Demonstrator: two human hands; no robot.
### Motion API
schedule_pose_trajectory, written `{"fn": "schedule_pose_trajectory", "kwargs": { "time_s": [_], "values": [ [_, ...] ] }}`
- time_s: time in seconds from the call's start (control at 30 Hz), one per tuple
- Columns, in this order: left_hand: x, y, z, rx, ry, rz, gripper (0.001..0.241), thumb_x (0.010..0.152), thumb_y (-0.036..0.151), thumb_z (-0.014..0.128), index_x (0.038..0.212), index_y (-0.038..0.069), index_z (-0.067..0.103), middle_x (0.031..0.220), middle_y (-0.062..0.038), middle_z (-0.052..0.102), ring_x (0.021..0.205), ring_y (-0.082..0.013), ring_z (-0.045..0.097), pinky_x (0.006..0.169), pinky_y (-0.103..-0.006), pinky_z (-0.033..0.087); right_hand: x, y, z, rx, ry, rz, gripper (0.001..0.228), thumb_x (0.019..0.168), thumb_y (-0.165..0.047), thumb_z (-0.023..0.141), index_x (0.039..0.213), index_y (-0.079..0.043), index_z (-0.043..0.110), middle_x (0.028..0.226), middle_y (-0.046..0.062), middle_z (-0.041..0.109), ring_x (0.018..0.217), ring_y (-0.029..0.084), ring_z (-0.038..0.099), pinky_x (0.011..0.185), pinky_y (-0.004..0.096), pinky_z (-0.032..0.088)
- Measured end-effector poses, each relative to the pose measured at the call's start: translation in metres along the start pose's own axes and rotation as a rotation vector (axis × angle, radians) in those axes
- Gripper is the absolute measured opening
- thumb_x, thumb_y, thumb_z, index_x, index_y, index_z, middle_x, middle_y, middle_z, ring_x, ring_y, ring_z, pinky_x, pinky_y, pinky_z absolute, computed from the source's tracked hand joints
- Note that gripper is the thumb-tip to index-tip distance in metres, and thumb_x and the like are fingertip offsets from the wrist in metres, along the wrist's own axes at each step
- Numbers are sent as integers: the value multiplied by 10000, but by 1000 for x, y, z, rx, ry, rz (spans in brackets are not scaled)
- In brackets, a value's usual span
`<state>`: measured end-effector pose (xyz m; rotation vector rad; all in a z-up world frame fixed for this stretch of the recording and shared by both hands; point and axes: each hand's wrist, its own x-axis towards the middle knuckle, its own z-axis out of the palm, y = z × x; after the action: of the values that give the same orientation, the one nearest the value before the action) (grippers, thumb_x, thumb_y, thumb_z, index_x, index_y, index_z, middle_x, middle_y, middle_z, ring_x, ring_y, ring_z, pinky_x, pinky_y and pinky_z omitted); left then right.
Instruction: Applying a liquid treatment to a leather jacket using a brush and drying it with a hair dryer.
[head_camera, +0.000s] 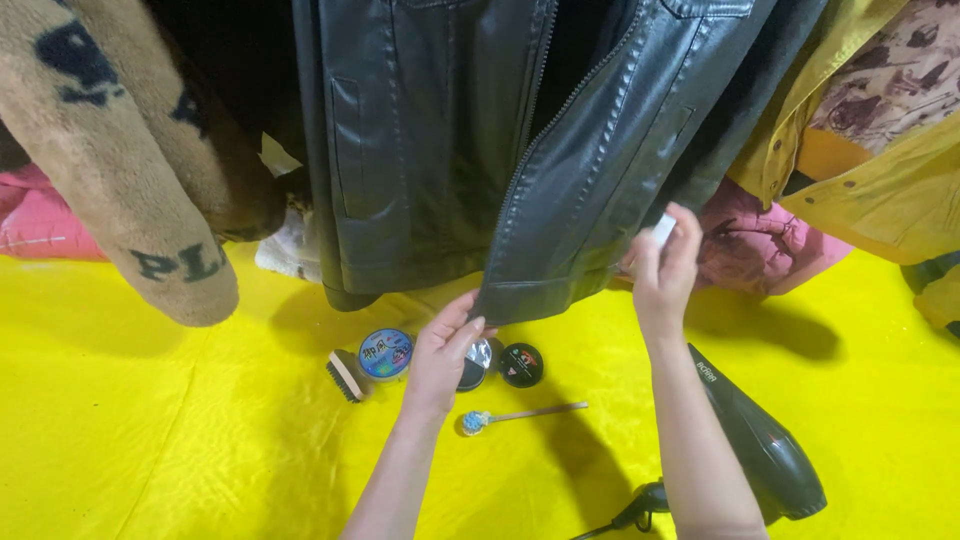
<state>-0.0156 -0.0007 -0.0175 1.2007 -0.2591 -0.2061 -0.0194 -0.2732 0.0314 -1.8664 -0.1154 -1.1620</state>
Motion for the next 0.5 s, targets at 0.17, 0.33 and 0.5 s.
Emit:
{"fn": "schedule_pose_trajectory", "kwargs": {
  "time_s": [0.17,0.33,0.5],
  "values": [
    [-5,22,6,99,22,-82,403,1016,96,571,1408,157,644,1384,-126,680,1217,-267,684,1131,-479,442,-84,140,-12,-6,-177,315,212,1048,-84,613,1237,-11,549,1053,163,675,978,261,674,789,377,567],
    [-6,27,6,128,21,-91,393,1022,126,564,1402,179,649,1385,-106,683,1217,-251,683,1136,-481,432,-119,151,-8,-170,-312,538,153,1033,-115,637,1162,-53,582,1135,178,730,1146,347,692,966,499,561],
    [-8,35,8,149,40,-125,406,1019,180,567,1420,188,631,1397,-110,674,1178,-249,698,1163,-537,380,-125,157,-7,-197,-234,553,449,926,-40,741,1318,-107,532,1144,153,739,1147,333,686,1028,507,522]
  ]
}}
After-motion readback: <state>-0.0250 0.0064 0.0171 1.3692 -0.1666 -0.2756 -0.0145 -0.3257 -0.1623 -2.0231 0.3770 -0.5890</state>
